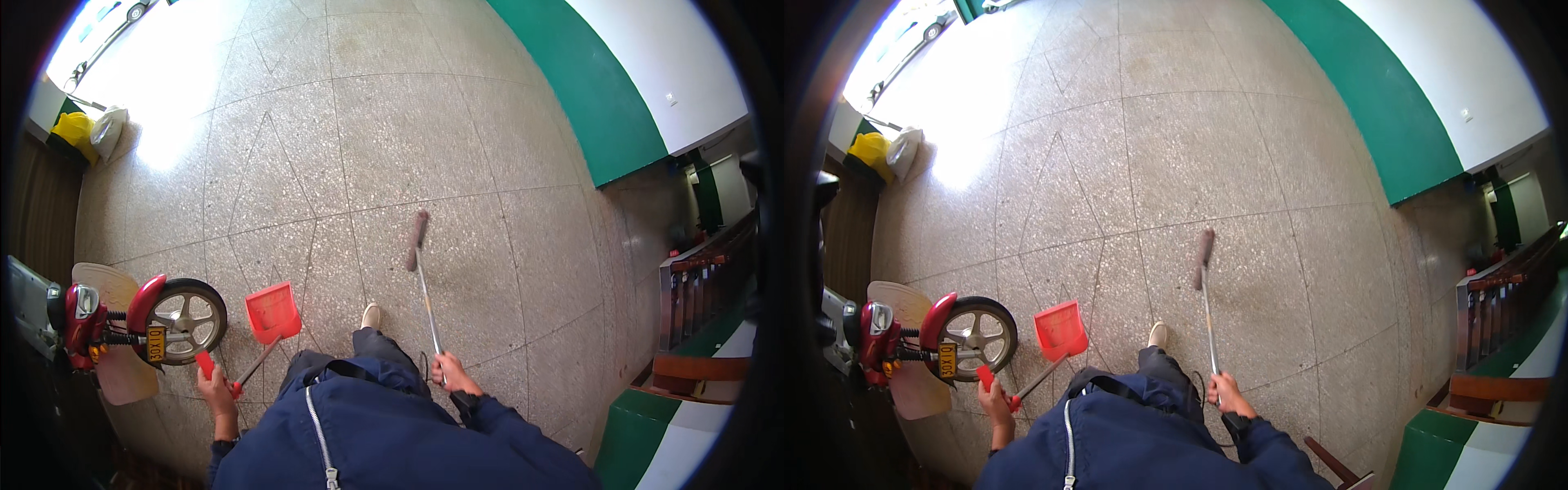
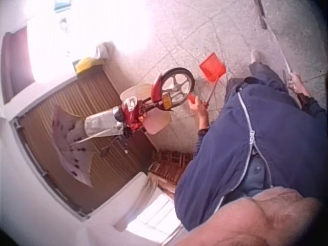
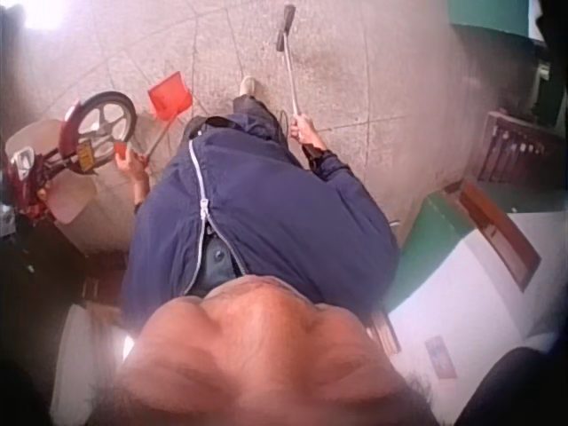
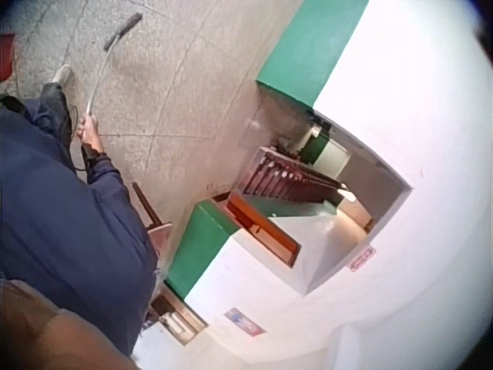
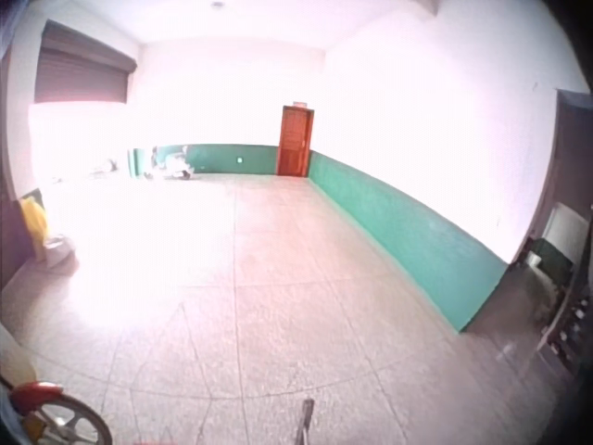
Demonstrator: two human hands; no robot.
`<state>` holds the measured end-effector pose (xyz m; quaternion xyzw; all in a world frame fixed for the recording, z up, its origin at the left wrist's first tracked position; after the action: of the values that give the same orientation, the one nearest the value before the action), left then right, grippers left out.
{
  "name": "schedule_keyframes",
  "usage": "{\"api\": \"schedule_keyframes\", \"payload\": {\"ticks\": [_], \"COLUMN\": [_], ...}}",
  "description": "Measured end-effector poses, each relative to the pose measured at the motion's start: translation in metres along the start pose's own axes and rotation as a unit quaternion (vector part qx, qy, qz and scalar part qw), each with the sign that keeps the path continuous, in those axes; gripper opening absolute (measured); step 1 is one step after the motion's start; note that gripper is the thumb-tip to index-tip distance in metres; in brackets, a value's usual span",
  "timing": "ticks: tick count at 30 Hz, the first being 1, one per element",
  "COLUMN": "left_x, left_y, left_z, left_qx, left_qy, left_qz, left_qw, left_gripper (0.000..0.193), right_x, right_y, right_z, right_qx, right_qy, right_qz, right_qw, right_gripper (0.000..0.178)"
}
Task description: The person sweeps the tiled floor with a broom and collects debris into a red dustpan. They move through a living area and a garage-like space, sweeping around furniture and a parked motorcycle, then gather the swept material into the dustpan.
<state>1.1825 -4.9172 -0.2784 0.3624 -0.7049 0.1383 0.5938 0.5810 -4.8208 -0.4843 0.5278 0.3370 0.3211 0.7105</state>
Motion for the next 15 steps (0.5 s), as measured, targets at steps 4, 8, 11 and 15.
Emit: {"api": "schedule_keyframes", "payload": {"ticks": [4,8,11,15], "left_x": [0.003,0.008,0.015,0.022], "left_y": [-0.019,-0.035,-0.047,-0.07], "left_z": [0.052,0.094,0.112,0.137], "left_qx": [-0.034,-0.068,-0.095,-0.113], "left_qy": [-0.035,-0.044,-0.05,-0.041], "left_qz": [0.009,0.022,0.024,0.013], "left_qw": [0.999,0.996,0.994,0.993], "left_gripper": [0.013,0.014,0.013,0.01], "right_x": [0.053,0.066,0.059,0.006], "right_y": [0.025,0.013,-0.014,-0.06], "right_z": [-0.06,-0.096,-0.114,-0.079], "right_qx": [0.113,0.105,0.086,-0.031], "right_qy": [-0.089,-0.156,-0.178,0.009], "right_qz": [0.084,0.095,0.12,0.032], "right_qw": [0.986,0.977,0.973,0.999], "right_gripper": [0.015,0.024,0.032,0.028]}}
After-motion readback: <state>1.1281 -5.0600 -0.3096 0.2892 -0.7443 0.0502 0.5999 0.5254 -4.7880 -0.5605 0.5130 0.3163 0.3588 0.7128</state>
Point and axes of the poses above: each hand's wrist, its own y-axis away from the middle knuckle, its own z-axis out of the palm, x = y × z, the point moved 10 cm from there along -y, towards the middle knuckle, and after that the axes turned 7 degrees about z, right-handed, at the moved point
